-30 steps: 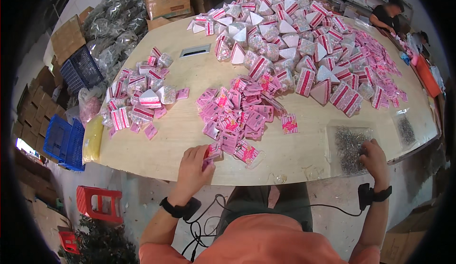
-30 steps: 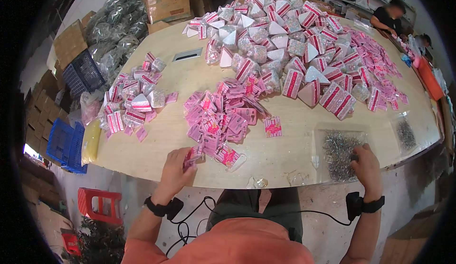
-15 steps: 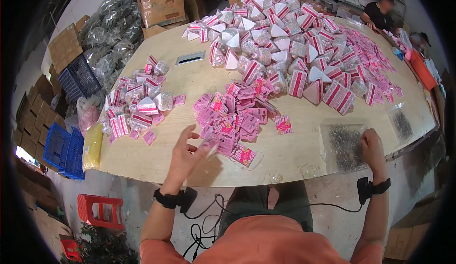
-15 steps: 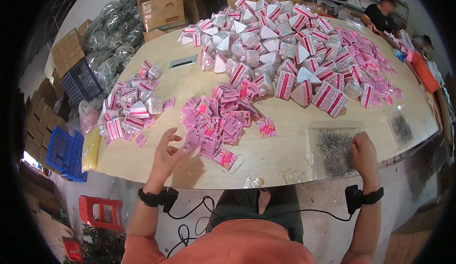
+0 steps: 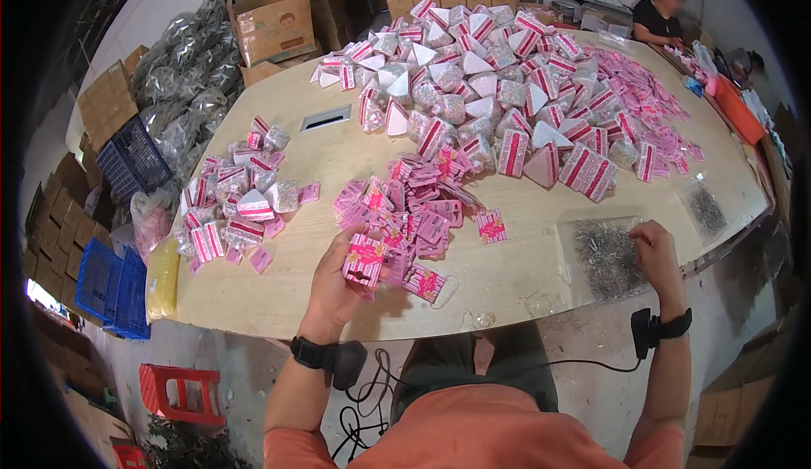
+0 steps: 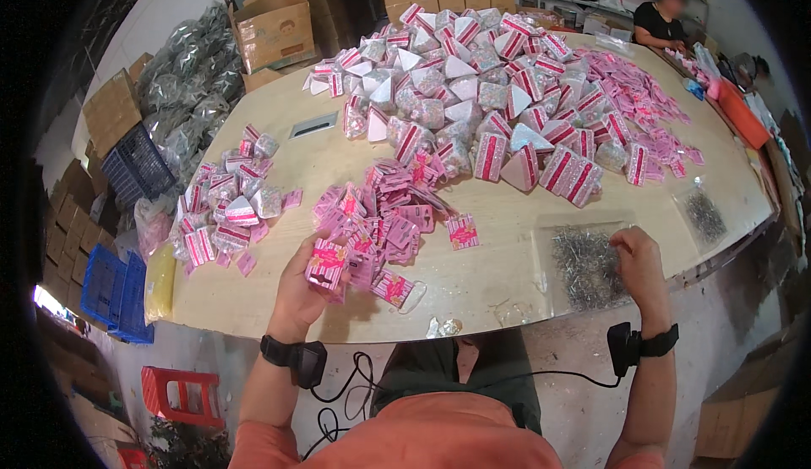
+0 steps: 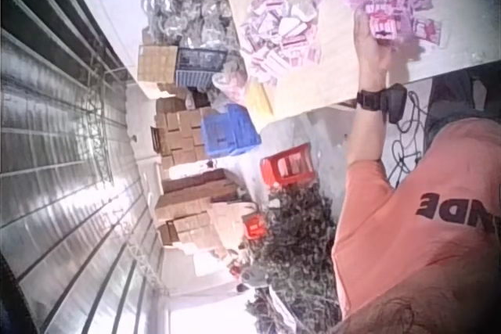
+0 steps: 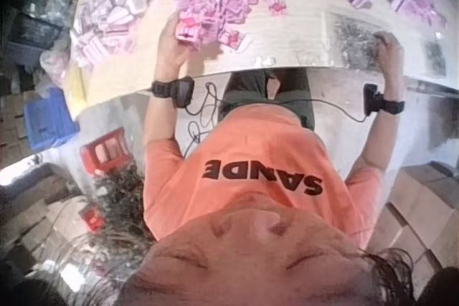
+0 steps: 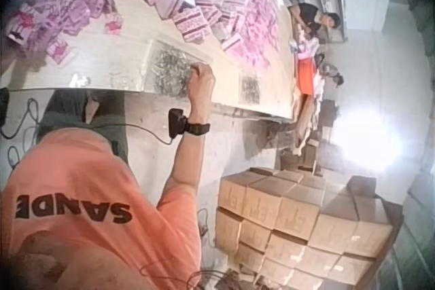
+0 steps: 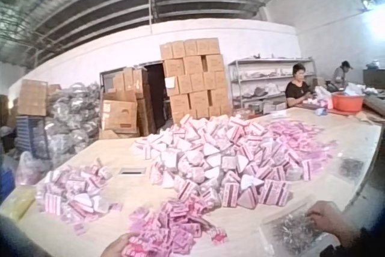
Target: The person repeatedly picks small triangular packages containing colorful beads, inserts a metal pin into each one, and places the finished items on the table. The process is performed one at a time in a repetitive assembly loop.
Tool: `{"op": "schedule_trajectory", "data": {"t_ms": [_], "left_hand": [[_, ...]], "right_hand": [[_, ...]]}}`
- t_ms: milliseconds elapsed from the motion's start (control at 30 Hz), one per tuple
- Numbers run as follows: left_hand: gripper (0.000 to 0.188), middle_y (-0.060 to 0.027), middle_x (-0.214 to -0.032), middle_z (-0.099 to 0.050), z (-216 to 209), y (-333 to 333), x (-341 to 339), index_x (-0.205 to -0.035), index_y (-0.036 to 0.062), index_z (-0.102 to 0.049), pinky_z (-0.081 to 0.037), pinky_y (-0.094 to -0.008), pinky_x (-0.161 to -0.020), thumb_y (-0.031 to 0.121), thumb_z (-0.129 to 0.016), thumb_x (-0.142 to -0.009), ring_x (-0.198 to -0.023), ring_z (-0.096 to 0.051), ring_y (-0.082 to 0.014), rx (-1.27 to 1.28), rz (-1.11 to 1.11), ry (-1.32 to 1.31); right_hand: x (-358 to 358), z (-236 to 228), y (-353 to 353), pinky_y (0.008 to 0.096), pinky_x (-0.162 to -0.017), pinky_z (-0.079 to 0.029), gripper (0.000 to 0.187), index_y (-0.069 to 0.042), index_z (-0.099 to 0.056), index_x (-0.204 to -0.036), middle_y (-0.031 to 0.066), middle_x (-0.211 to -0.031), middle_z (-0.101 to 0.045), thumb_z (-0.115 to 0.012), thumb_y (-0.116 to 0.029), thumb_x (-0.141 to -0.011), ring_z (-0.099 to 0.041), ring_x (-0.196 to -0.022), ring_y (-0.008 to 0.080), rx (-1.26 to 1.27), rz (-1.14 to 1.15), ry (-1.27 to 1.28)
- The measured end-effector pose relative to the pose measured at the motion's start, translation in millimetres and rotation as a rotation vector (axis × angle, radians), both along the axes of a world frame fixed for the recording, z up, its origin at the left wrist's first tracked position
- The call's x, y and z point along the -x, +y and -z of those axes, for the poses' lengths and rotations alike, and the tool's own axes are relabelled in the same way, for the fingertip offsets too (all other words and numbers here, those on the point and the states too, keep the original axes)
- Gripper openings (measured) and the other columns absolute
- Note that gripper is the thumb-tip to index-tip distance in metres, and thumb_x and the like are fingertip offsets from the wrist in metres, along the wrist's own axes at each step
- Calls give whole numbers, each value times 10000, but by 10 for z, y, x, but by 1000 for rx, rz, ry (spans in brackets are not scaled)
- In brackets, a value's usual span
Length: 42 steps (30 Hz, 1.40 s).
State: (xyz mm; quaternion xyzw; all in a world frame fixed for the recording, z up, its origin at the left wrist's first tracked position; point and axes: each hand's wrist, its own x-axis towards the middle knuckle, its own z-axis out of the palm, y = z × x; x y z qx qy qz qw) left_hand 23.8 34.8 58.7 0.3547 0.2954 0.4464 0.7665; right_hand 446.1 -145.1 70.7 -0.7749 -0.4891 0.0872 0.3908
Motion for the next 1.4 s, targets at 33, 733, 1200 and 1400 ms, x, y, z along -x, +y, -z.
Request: {"op": "schedule_trajectory", "data": {"t_ms": [33, 733, 1200, 1400], "left_hand": [[372, -109, -1068, -570, -5, -4, -36, -1208, 93, -445, -520, -296, -552, 346, -347, -952, -730, -607, -234, 4, 27, -30], [203, -190, -1038, -545, -97, -526, -723, -932, 3, -541, -506, -338, -569, 159, -588, -810, -670, -599, -265, -150, 315, -344], [540, -128, -1296, -426, -182, -670, -849, -1252, 1, -435, -384, -271, -940, 93, -621, -754, -1159, -442, -178, -538, 408, 183], [596, -111, -1318, -395, -80, -644, -849, -1292, 7, -372, -372, -302, -949, 90, -614, -753, -1162, -425, -188, -769, 334, 289]], "right_hand": [[46, -56, 1, 223, -454, -402, 84, 12, -562, -833, 39, -649, -533, -494, -14, -793, -508, -505, 90, -9, 6, 108], [1774, 80, 382, 197, -491, -417, 101, -10, -540, -859, 38, -712, -560, -613, -37, -795, -539, -568, 95, -281, -414, 1360], [1868, 46, 443, 211, -560, -462, 71, -47, -507, -855, 55, -786, -555, -568, -82, -850, -549, -681, 110, -229, -498, 1715], [1908, 47, 480, 279, -765, -462, 65, -41, -511, -867, 84, -962, -556, -561, -79, -850, -554, -837, 156, -317, -484, 1691]]}}
